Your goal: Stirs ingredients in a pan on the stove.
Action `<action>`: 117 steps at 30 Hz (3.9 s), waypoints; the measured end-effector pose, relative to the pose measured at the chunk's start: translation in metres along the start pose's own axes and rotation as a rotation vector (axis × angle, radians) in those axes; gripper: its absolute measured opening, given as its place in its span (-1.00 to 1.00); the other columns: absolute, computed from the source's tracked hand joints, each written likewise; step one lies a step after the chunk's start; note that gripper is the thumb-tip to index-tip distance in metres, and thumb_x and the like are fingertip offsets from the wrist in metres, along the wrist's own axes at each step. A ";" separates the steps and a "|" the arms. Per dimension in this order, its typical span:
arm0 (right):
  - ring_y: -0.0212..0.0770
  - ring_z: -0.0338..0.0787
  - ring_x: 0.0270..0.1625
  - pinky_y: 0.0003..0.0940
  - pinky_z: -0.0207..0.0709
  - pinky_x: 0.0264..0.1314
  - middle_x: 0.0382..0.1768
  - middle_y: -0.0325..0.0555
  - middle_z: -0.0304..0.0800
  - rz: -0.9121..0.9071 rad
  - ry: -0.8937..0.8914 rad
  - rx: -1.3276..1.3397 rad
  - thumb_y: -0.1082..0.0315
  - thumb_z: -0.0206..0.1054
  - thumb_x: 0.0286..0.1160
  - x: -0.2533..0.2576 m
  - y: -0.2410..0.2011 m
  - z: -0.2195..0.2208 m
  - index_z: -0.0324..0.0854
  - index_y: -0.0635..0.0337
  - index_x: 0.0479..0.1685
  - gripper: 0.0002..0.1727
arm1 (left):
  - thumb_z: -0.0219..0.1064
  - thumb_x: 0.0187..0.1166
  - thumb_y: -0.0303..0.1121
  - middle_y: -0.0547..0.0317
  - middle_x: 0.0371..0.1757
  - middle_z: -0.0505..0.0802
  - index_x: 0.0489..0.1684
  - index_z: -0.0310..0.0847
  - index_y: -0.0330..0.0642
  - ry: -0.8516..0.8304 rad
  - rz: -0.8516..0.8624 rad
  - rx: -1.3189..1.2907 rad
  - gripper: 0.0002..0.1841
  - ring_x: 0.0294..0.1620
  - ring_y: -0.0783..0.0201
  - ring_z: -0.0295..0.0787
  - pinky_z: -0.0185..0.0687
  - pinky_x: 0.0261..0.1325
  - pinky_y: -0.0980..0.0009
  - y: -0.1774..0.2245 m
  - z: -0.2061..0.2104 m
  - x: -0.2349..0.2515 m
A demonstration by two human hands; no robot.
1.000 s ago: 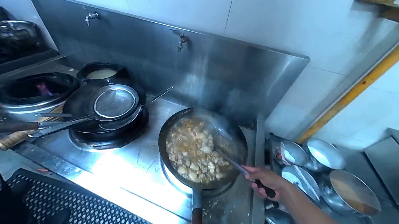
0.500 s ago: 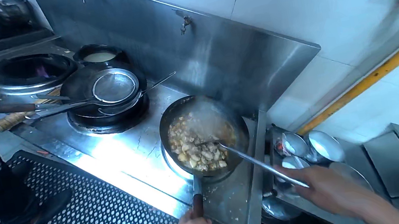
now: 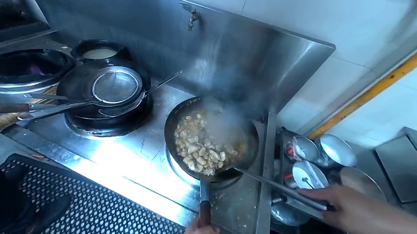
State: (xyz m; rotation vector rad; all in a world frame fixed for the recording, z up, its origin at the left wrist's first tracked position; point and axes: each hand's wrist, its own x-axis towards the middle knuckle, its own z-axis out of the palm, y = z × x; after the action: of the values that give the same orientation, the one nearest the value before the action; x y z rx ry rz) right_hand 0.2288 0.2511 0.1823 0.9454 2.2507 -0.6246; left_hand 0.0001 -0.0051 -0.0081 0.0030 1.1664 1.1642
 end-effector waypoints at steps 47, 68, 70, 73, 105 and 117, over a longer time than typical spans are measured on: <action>-0.20 0.66 -0.48 -0.23 0.61 -0.41 -0.16 0.02 0.78 -0.039 0.506 0.722 0.33 0.25 0.65 0.195 -0.042 0.034 0.37 0.05 0.77 -0.37 | 0.31 0.58 -0.40 0.16 -0.48 0.64 0.51 0.29 -0.16 0.010 0.025 0.017 -0.49 -0.63 0.31 0.58 0.54 -0.61 0.43 -0.005 -0.001 0.005; 0.18 0.67 0.48 0.23 0.56 0.45 0.54 0.16 0.58 0.084 0.089 0.029 0.40 0.28 0.48 0.164 -0.101 0.019 0.06 -0.05 0.91 -0.11 | 0.30 0.57 -0.41 0.12 -0.53 0.63 0.43 0.32 -0.17 0.041 0.002 0.010 -0.55 -0.69 0.29 0.58 0.54 -0.67 0.42 -0.002 0.002 0.003; 0.21 0.64 0.49 0.25 0.53 0.45 0.53 0.22 0.55 0.079 0.031 -0.033 0.42 0.27 0.51 0.149 -0.104 0.005 0.07 0.03 0.90 -0.14 | 0.30 0.58 -0.41 0.11 -0.54 0.63 0.45 0.30 -0.19 0.049 0.006 0.007 -0.53 -0.70 0.29 0.58 0.55 -0.67 0.42 -0.002 0.004 0.003; 0.25 0.63 0.49 0.30 0.53 0.42 0.53 0.26 0.53 0.088 -0.037 -0.107 0.39 0.29 0.53 0.138 -0.105 -0.012 0.09 0.06 0.89 -0.17 | 0.30 0.57 -0.40 0.12 -0.53 0.62 0.52 0.27 -0.20 0.041 0.019 0.008 -0.48 -0.69 0.29 0.57 0.54 -0.66 0.42 -0.002 0.005 0.002; 0.22 0.72 0.38 0.28 0.58 0.37 0.41 0.20 0.66 0.133 0.035 0.005 0.36 0.23 0.55 0.138 -0.094 0.028 0.03 -0.11 0.93 -0.14 | 0.30 0.50 -0.44 0.11 -0.50 0.63 0.53 0.22 -0.15 -0.039 0.006 0.016 -0.43 -0.67 0.27 0.60 0.59 -0.63 0.40 0.002 -0.002 0.006; 0.18 0.84 0.21 0.23 0.70 0.18 0.19 0.13 0.81 0.209 0.217 0.079 0.37 0.21 0.47 0.187 -0.107 0.088 -0.12 -0.30 0.96 -0.04 | 0.30 0.47 -0.48 0.13 -0.51 0.62 0.49 0.25 -0.19 -0.013 0.031 0.009 -0.44 -0.67 0.30 0.59 0.57 -0.64 0.43 -0.005 0.002 0.009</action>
State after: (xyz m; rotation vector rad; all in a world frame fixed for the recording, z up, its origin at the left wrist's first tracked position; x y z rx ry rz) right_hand 0.0748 0.2153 0.0113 1.3236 2.2856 -0.5420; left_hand 0.0047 0.0005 -0.0165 0.0357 1.1638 1.1842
